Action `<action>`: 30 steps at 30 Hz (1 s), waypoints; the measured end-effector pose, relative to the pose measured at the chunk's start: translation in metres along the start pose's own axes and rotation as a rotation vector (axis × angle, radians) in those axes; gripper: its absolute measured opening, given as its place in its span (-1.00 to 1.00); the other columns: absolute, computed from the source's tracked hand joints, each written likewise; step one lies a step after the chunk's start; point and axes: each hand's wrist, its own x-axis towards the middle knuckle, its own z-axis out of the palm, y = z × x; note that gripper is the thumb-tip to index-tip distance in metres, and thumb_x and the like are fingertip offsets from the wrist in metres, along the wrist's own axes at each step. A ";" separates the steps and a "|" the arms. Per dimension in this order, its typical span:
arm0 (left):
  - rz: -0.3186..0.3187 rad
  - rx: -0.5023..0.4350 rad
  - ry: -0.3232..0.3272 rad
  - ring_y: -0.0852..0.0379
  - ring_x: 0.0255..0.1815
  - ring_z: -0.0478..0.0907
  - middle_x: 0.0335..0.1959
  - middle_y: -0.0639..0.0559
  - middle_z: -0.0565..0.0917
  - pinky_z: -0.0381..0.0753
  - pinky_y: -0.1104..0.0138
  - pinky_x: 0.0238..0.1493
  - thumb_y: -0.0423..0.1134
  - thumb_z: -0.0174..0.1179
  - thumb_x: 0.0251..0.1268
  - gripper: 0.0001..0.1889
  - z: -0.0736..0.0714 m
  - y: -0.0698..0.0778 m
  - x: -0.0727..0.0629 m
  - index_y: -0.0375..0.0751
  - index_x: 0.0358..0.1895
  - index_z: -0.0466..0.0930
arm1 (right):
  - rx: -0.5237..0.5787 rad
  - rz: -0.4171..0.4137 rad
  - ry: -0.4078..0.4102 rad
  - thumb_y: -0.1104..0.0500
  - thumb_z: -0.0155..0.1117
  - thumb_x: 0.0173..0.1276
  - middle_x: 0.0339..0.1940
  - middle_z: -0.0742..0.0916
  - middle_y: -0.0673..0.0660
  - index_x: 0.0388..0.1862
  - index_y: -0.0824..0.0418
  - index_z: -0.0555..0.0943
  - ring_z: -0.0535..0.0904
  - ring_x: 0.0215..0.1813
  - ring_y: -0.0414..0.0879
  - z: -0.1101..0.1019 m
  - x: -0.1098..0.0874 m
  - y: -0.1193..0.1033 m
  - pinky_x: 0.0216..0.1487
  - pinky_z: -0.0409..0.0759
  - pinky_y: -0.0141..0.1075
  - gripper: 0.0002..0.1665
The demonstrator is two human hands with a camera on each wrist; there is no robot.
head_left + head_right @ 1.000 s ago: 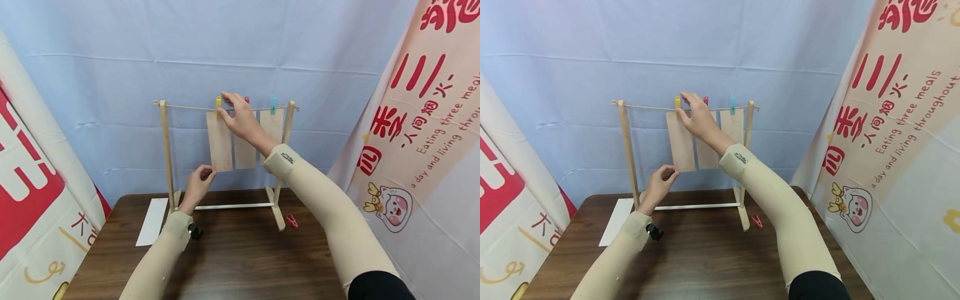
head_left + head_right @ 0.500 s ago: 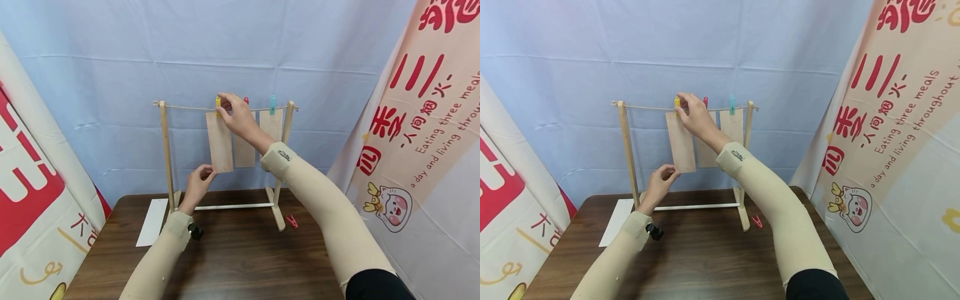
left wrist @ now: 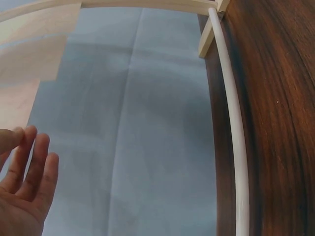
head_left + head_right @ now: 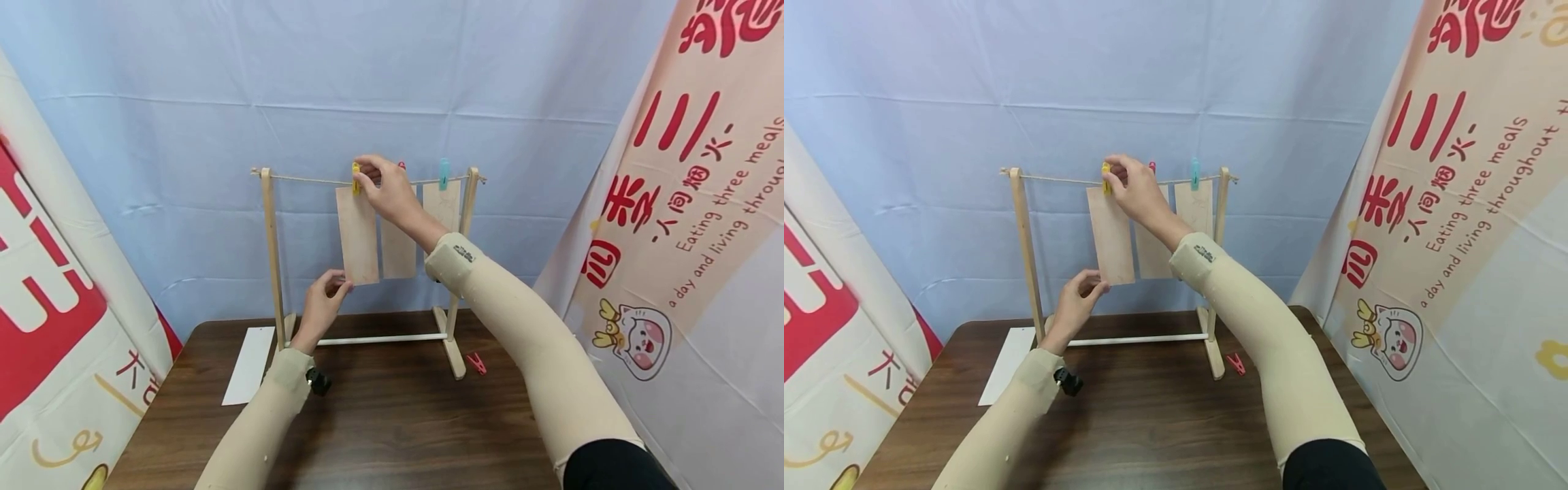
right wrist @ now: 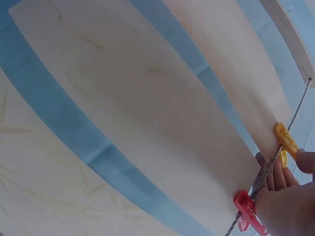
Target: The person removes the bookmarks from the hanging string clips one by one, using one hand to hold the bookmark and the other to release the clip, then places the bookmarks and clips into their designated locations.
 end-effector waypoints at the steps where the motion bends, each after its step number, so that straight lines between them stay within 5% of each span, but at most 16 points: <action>1: 0.001 -0.001 0.001 -0.18 -0.03 0.79 -0.09 -0.17 0.84 0.73 0.00 0.10 -0.27 0.32 0.57 -0.76 0.000 0.000 0.000 -0.23 0.18 0.69 | 0.002 -0.002 0.004 0.16 0.23 0.70 0.14 0.75 0.20 0.44 0.32 0.57 0.68 0.18 0.02 0.000 0.000 0.000 0.30 0.61 -0.21 -0.54; 16: 0.029 -0.031 0.026 -0.30 -0.06 0.77 -0.14 -0.19 0.83 0.72 0.08 0.03 -0.35 0.28 0.59 -0.78 -0.001 -0.002 -0.002 -0.26 0.18 0.68 | 0.068 -0.116 0.091 0.28 0.34 0.60 0.00 0.75 0.20 0.17 0.33 0.63 0.68 0.05 -0.01 0.005 -0.005 0.003 0.17 0.63 -0.26 -0.74; 30: 0.020 -0.021 0.031 -0.13 -0.09 0.79 -0.13 -0.20 0.83 0.73 0.03 0.07 -0.31 0.30 0.58 -0.74 -0.003 -0.004 -0.005 -0.26 0.21 0.67 | 0.101 -0.187 0.236 0.36 0.43 0.50 -0.09 0.80 0.22 -0.12 0.32 0.70 0.76 0.01 0.05 0.009 -0.008 0.002 0.19 0.69 -0.15 -0.94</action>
